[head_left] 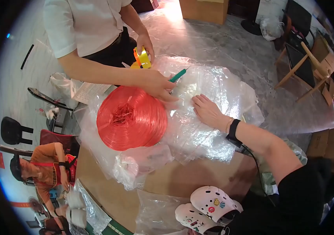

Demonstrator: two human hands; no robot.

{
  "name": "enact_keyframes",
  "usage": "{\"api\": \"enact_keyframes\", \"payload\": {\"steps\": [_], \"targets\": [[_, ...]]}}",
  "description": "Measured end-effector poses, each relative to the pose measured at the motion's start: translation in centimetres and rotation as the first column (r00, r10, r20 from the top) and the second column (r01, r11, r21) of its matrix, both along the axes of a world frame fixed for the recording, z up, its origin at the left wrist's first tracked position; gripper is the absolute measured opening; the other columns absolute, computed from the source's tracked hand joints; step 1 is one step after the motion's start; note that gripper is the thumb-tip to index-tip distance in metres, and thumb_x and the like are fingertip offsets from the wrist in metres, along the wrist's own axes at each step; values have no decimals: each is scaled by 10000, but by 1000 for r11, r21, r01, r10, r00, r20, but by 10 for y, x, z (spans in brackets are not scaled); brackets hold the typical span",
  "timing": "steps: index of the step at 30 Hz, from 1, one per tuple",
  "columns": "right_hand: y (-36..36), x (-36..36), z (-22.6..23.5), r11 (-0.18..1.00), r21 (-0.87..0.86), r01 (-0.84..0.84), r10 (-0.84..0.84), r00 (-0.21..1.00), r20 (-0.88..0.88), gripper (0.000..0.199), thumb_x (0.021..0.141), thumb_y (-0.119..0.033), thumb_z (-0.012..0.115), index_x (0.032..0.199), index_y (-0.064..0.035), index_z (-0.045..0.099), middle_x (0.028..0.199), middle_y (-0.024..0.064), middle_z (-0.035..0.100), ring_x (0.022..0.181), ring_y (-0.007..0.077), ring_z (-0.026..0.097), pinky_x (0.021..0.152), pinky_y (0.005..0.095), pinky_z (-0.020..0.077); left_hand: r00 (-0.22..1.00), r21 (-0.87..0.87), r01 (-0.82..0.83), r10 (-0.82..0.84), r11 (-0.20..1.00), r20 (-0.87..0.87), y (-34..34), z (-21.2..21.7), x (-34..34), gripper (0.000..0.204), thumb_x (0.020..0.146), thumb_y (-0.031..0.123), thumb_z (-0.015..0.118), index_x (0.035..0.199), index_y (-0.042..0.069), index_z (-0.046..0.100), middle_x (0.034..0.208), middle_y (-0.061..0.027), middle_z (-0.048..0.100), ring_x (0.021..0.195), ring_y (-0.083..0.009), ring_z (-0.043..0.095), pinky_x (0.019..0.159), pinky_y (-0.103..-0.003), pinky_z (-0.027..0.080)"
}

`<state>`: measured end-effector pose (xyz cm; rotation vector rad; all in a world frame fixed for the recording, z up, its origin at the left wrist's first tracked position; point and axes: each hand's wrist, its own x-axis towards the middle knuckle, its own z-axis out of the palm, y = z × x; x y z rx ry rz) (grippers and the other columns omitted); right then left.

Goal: Packing decorated rubber clogs into plastic bags and placing them into a larger shipping sack.

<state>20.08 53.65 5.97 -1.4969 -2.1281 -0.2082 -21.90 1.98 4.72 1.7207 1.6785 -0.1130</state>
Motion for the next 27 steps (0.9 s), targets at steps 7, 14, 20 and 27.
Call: {"api": "enact_keyframes", "payload": {"steps": [7, 14, 20, 27], "targets": [[-4, -4, 2, 995, -90, 49, -50, 999, -6, 205, 852, -135, 601, 960, 38, 627, 1133, 150, 553, 1143, 307, 510, 1069, 423, 381, 999, -65, -34, 36, 997, 30, 10, 8, -2, 869, 721, 174, 720, 1448, -29, 288, 1382, -325, 400, 1223, -525, 393, 995, -606, 332], [-27, -2, 31, 996, -81, 29, -36, 996, -85, 178, 845, -146, 613, 901, 18, 656, 1193, 170, 580, 1165, 334, 515, 999, 430, 430, 990, -102, -137, 141, 985, 30, -23, -24, -21, 859, 751, 185, 719, 1456, -26, 274, 1360, -338, 410, 1218, -523, 401, 1001, -592, 338], [-83, -14, 66, 995, -18, -98, 94, 982, -161, 146, 829, -110, 631, 955, -36, 645, 1255, 145, 570, 1121, 327, 560, 936, 415, 474, 990, 276, 133, -115, 952, -81, 7, 11, 2, 799, 796, 207, 681, 1462, -6, 293, 1417, -334, 355, 1213, -531, 418, 1027, -566, 354], [-218, -62, 106, 884, -180, -432, 370, 881, -294, 175, 857, -127, 639, 1020, -65, 643, 1066, 86, 633, 888, 261, 633, 763, 365, 522, 1000, 261, -26, 20, 965, 23, 43, 41, 24, 689, 832, 163, 660, 1453, 99, 370, 1427, -132, 451, 1365, -305, 383, 1092, -588, 219]]}}
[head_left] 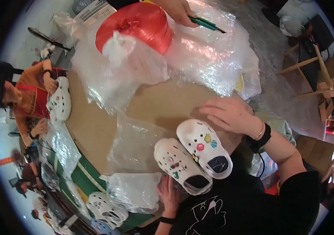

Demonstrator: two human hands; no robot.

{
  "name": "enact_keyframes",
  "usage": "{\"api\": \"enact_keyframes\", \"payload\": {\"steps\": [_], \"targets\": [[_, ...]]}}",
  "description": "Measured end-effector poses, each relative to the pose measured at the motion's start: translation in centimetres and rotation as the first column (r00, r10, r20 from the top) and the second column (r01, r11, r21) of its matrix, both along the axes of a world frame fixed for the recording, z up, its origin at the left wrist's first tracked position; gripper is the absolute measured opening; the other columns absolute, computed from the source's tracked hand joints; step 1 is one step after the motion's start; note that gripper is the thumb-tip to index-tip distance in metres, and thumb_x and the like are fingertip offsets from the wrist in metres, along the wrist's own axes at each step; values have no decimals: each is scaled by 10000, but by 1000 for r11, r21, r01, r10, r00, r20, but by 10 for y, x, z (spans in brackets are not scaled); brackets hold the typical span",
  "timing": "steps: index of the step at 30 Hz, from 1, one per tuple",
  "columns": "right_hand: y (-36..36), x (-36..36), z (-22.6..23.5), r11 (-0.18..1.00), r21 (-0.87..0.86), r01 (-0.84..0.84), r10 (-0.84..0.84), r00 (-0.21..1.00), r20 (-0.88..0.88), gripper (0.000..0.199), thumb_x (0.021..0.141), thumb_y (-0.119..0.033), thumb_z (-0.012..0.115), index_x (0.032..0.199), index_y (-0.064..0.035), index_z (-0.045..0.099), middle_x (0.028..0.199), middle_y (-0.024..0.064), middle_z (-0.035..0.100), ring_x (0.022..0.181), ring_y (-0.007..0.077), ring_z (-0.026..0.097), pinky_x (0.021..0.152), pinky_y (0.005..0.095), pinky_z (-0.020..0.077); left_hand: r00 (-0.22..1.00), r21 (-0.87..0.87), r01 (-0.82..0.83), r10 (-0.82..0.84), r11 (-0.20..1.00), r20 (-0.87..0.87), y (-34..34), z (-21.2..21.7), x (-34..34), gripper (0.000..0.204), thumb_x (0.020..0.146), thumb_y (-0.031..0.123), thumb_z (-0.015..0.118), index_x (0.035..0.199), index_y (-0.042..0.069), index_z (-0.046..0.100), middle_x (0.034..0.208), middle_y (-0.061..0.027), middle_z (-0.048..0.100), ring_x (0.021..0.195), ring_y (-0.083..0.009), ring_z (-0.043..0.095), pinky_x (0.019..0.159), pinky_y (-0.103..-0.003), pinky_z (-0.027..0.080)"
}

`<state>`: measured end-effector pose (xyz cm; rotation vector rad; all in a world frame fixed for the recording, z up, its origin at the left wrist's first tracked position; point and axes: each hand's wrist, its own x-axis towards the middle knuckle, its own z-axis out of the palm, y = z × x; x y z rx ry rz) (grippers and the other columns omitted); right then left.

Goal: Packing decorated rubber clogs into plastic bags and placing them into a larger shipping sack.

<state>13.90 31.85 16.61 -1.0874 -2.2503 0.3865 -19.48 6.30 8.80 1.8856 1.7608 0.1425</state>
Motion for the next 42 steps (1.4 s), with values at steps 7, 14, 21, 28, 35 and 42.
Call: {"api": "enact_keyframes", "payload": {"steps": [7, 14, 21, 28, 35, 42], "targets": [[-119, -27, -25, 988, -151, 7, -5, 1000, 13, 131, 852, -119, 660, 973, -70, 659, 899, 87, 647, 756, 252, 639, 651, 357, 520, 992, 192, 32, -54, 981, 113, 5, 7, -9, 603, 809, 55, 674, 1374, 47, 465, 1333, -148, 510, 1230, -327, 481, 1045, -473, 340], [-191, -43, -41, 942, 208, 264, -252, 964, -85, 157, 831, -120, 694, 973, -57, 666, 912, 114, 631, 811, 294, 631, 690, 375, 520, 982, 581, 116, -5, 806, -190, -42, 19, -34, 400, 830, 74, 660, 1227, 91, 611, 1257, -106, 588, 1167, -351, 534, 1066, -558, 304], [-188, -88, -59, 938, 5, 346, -336, 908, 249, 491, 829, -464, 616, 1011, -10, 576, 871, 194, 631, 816, 368, 633, 703, 458, 493, 741, 381, -10, 263, 924, -618, -100, -16, -153, 177, 850, 240, 659, 962, 116, 716, 1093, -78, 660, 1193, -324, 536, 1127, -636, 165], [-177, -41, -54, 908, -132, 397, -397, 917, 26, 305, 796, -285, 603, 925, -11, 572, 821, 253, 640, 810, 432, 623, 735, 508, 474, 978, 664, -113, 200, 740, -57, -122, 0, -106, 133, 830, 156, 671, 916, 56, 651, 861, -130, 624, 870, -320, 587, 799, -424, 441], [-242, 11, -8, 943, -209, 258, -298, 935, -191, 333, 788, -221, 630, 1018, 19, 606, 773, 193, 639, 711, 322, 634, 677, 398, 485, 978, 676, 168, -34, 718, -206, -90, -16, -49, 172, 818, 153, 685, 970, 91, 636, 861, -128, 581, 833, -314, 585, 707, -412, 458], [-294, -20, 4, 872, -407, -272, 218, 960, -174, 372, 805, -223, 659, 1091, 11, 613, 829, 182, 632, 724, 295, 620, 707, 371, 489, 975, 693, -220, 152, 687, 160, -68, -19, -42, 84, 902, 170, 617, 907, 89, 641, 856, -95, 614, 750, -332, 621, 627, -419, 478]]}}
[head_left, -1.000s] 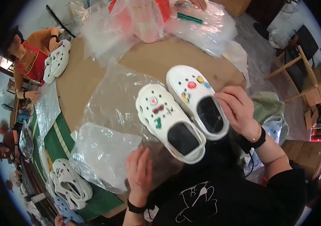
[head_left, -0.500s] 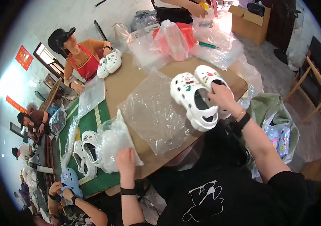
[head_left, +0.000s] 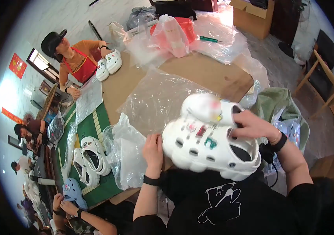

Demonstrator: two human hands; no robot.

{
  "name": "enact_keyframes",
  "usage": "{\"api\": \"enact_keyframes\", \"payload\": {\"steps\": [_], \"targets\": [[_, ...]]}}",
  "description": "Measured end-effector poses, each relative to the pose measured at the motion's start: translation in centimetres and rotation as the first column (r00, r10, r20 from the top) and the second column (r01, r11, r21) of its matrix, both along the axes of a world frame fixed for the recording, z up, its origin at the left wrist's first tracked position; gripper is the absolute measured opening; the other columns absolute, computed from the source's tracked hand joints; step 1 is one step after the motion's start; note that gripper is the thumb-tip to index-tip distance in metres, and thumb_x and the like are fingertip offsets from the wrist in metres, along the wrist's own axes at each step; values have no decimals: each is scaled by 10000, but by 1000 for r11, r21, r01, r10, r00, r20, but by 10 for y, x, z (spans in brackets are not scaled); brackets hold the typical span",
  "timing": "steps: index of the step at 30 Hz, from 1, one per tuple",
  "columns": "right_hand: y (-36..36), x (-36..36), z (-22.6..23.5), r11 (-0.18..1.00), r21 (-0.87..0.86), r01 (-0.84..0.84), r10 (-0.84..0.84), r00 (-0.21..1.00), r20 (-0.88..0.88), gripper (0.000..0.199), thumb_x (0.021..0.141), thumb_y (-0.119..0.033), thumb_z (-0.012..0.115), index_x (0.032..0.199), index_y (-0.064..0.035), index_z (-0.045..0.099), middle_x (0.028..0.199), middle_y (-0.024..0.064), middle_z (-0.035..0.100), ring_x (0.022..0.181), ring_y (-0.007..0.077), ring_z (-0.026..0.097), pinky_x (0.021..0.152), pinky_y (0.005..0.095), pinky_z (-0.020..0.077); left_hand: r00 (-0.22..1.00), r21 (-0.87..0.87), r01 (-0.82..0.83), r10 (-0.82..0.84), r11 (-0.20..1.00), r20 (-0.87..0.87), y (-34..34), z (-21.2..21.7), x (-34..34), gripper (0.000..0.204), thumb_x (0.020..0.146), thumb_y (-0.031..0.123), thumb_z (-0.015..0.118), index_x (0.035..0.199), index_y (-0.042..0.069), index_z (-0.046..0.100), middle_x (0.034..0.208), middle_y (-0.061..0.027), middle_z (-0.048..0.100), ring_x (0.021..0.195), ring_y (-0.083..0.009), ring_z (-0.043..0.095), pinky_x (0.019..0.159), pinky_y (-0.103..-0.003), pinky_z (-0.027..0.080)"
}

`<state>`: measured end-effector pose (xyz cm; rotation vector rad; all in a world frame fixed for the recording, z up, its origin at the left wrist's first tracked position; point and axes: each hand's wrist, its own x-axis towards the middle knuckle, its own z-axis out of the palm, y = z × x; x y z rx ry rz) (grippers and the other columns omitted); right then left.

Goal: Packing decorated rubber clogs into plastic bags and placing them into a larger shipping sack.

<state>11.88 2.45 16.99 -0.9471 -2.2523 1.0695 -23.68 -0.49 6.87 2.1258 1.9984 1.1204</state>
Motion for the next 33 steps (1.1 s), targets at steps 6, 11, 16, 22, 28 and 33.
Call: {"api": "enact_keyframes", "payload": {"steps": [6, 11, 16, 22, 28, 33], "targets": [[18, -37, -4, 980, -93, -174, 183, 979, 88, 340, 815, -247, 637, 1061, -13, 622, 768, 173, 605, 714, 269, 602, 695, 373, 465, 950, 66, -58, 35, 996, 309, 8, 11, 9, 117, 921, 102, 607, 980, 14, 656, 842, -141, 619, 693, -270, 579, 620, -361, 460], [42, -37, -28, 990, -123, -70, 82, 992, 95, 258, 825, -251, 615, 905, -8, 587, 753, 160, 603, 714, 272, 605, 666, 391, 460, 949, 139, -30, -15, 990, 314, -12, 19, 9, 128, 924, 81, 587, 1007, 16, 660, 854, -140, 626, 702, -279, 593, 628, -364, 467], [33, -57, -32, 997, -45, -68, 77, 972, 221, 308, 819, -317, 616, 878, -17, 577, 773, 198, 615, 788, 353, 617, 699, 432, 468, 947, 158, -28, -24, 987, 319, -14, 26, 12, 171, 910, 30, 578, 1050, 27, 676, 863, -143, 634, 722, -279, 611, 644, -348, 476], [49, -60, -59, 961, 185, 203, -228, 965, 127, 294, 840, -291, 581, 869, -2, 536, 728, 204, 604, 728, 410, 604, 688, 491, 465, 978, 207, 127, -157, 970, 135, -19, 32, 25, 250, 860, 6, 615, 1083, 83, 698, 806, -113, 602, 673, -274, 596, 606, -350, 478], [59, -92, -63, 953, 299, 47, -113, 971, 209, 287, 877, -285, 535, 926, -3, 535, 787, 235, 620, 779, 419, 615, 703, 507, 461, 867, 202, 491, -452, 848, -210, -4, 74, 61, 333, 759, 41, 678, 1080, 125, 704, 671, -55, 471, 565, -213, 537, 486, -345, 425], [77, -112, -74, 939, 90, 332, -328, 943, -50, 311, 884, -297, 557, 966, 2, 539, 841, 269, 629, 847, 424, 619, 744, 518, 462, 671, 87, 741, -739, 666, -61, -34, 103, 71, 353, 736, 11, 683, 1076, 100, 703, 700, -55, 523, 598, -215, 564, 505, -328, 450]]}}
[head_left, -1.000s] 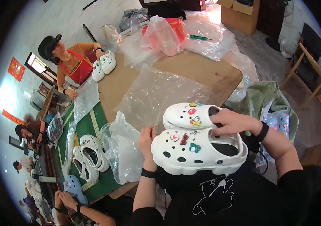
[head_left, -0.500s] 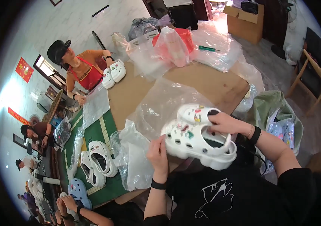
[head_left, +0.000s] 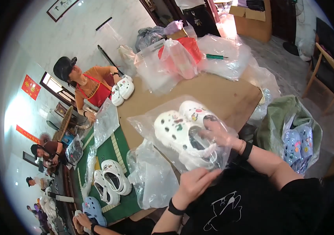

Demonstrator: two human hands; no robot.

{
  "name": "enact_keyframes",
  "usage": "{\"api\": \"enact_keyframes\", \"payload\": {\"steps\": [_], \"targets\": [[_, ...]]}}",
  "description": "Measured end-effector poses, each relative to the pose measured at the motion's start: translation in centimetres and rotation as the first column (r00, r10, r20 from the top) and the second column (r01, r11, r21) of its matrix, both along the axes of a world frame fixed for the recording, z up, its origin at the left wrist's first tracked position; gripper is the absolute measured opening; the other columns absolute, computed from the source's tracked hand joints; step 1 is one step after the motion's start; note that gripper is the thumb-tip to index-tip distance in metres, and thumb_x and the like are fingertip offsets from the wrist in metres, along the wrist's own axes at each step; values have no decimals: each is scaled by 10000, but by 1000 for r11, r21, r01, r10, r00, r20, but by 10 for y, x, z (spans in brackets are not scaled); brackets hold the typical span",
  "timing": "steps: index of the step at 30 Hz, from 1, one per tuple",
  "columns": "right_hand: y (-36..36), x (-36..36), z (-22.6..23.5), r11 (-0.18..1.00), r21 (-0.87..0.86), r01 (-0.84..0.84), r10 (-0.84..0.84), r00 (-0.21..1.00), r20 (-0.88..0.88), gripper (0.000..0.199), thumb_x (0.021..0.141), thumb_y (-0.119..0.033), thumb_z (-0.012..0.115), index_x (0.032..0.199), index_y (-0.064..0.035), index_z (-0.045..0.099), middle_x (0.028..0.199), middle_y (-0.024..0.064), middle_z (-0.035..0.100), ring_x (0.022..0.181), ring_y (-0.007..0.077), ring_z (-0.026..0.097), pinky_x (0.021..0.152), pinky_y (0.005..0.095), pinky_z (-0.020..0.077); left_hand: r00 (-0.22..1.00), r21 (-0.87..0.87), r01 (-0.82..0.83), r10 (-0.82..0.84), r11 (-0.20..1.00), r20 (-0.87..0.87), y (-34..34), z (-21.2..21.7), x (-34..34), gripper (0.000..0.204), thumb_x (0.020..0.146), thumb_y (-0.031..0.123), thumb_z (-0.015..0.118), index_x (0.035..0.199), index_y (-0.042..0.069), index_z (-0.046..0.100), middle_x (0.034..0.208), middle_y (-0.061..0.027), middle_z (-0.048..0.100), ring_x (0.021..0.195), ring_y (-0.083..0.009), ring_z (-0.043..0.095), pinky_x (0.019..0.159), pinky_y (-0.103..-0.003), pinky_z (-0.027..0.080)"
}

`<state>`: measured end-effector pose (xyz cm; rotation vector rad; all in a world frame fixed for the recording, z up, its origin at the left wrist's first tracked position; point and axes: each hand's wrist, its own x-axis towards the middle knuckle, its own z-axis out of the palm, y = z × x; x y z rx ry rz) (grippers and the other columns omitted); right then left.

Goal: Packing decorated rubber clogs into plastic bags and placing them into a larger shipping sack.

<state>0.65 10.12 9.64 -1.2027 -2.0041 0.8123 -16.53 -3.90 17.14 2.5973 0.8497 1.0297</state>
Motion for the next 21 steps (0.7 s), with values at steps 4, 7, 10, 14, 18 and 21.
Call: {"api": "enact_keyframes", "payload": {"steps": [4, 7, 10, 14, 18, 21], "targets": [[12, -13, 6, 983, 129, 132, -143, 986, 82, 284, 879, -253, 553, 989, 9, 543, 819, 271, 628, 811, 427, 621, 725, 500, 490, 976, -146, -124, 147, 982, 162, -32, -17, -12, 317, 772, -23, 652, 1071, 74, 700, 734, -81, 559, 614, -231, 569, 533, -332, 450], [35, -9, -8, 881, 472, 22, -156, 957, 245, 304, 879, -250, 571, 1037, 8, 553, 936, 238, 642, 849, 374, 644, 704, 484, 511, 895, -285, -327, 392, 901, 214, -36, -44, -17, 241, 836, -31, 614, 1049, 46, 698, 737, -84, 565, 636, -212, 570, 578, -307, 450], [26, -18, 14, 976, 186, 108, -166, 929, 332, 410, 884, -286, 588, 1165, 8, 536, 1120, 241, 607, 1012, 351, 617, 781, 486, 509, 786, -412, -512, 605, 754, 129, -28, -65, -26, 200, 915, -19, 546, 1043, 22, 693, 771, -82, 571, 699, -167, 563, 658, -272, 445], [-15, 10, 7, 702, 711, -42, -278, 903, 328, 618, 877, -286, 617, 1384, 8, 419, 1188, 202, 605, 1142, 339, 582, 940, 480, 484, 764, -461, -495, 622, 737, 174, -33, -70, -35, 215, 911, -16, 556, 1075, 18, 691, 809, -87, 579, 740, -185, 568, 693, -280, 448], [-74, 81, 1, 722, 594, -354, 5, 861, 508, 606, 873, -256, 629, 1401, -34, 431, 1211, 191, 597, 1177, 329, 561, 1021, 478, 439, 770, -518, -513, 634, 685, 76, -44, -70, -44, 235, 894, 14, 614, 1116, 47, 684, 936, -109, 597, 818, -233, 599, 748, -319, 490], [-89, 142, -14, 682, 575, -452, 151, 856, 494, 554, 841, -203, 673, 1355, -88, 503, 1324, 165, 522, 1226, 306, 521, 1085, 480, 371, 863, -193, -501, 505, 844, -34, -46, -81, -59, 617, 804, 242, 766, 1343, 57, 531, 1338, -223, 461, 1228, -401, 465, 1041, -493, 371]]}}
